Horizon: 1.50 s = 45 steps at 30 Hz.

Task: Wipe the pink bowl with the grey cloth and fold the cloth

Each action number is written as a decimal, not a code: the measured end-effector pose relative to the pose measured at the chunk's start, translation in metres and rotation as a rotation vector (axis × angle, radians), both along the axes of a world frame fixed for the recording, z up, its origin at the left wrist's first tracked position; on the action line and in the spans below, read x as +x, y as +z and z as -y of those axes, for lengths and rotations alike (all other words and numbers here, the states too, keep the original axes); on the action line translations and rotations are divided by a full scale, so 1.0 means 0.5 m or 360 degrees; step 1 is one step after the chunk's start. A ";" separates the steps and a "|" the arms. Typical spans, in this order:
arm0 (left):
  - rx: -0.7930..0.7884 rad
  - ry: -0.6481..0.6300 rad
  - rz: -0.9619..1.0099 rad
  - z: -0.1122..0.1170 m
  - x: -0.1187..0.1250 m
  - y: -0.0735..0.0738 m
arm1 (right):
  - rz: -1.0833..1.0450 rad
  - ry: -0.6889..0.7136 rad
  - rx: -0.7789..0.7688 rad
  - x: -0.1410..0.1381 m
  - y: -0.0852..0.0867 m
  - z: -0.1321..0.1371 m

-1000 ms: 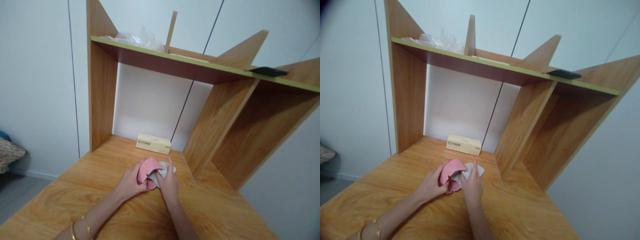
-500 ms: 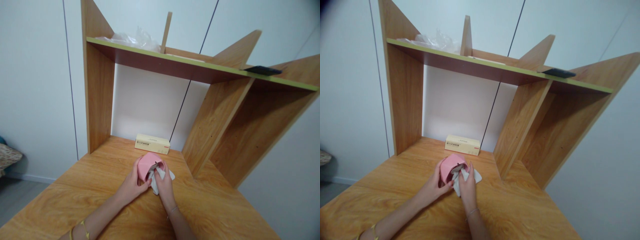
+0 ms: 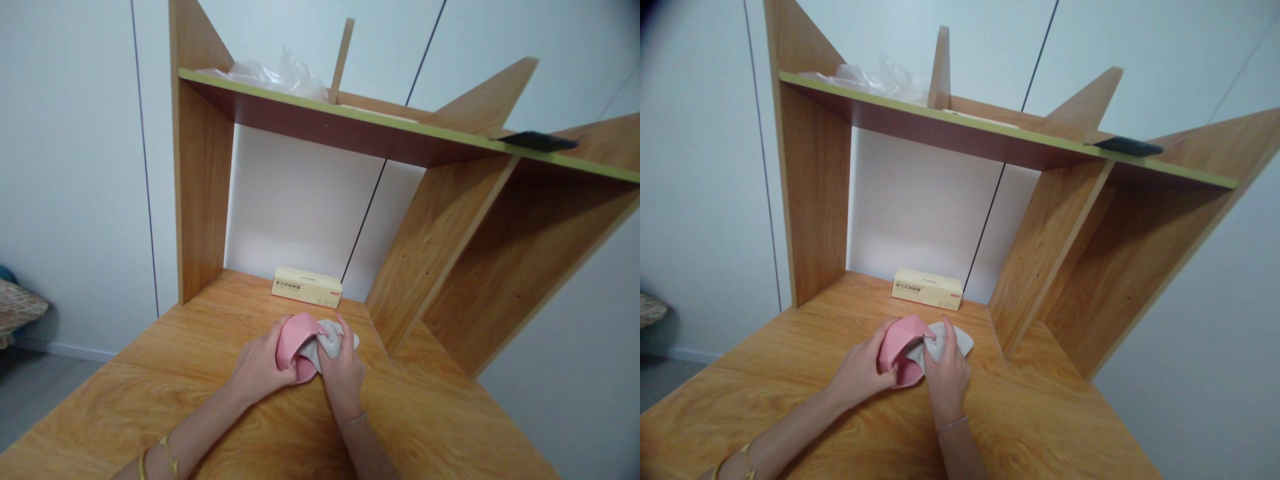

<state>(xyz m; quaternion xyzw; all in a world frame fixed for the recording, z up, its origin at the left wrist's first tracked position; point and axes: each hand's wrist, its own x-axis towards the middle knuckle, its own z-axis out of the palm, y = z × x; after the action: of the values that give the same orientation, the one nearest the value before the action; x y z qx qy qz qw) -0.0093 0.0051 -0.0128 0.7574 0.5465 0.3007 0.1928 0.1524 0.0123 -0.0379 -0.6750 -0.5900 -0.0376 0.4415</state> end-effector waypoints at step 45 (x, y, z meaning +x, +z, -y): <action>0.0151 -0.0122 0.0231 0.001 0.007 -0.018 | 0.0203 0.0059 -0.0174 0.017 -0.012 -0.020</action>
<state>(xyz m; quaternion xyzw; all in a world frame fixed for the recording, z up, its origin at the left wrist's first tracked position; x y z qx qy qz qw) -0.0057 0.0045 -0.0219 0.7622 0.4869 0.3729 0.2071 0.1607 0.0220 -0.0440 -0.6833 -0.6304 -0.0403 0.3662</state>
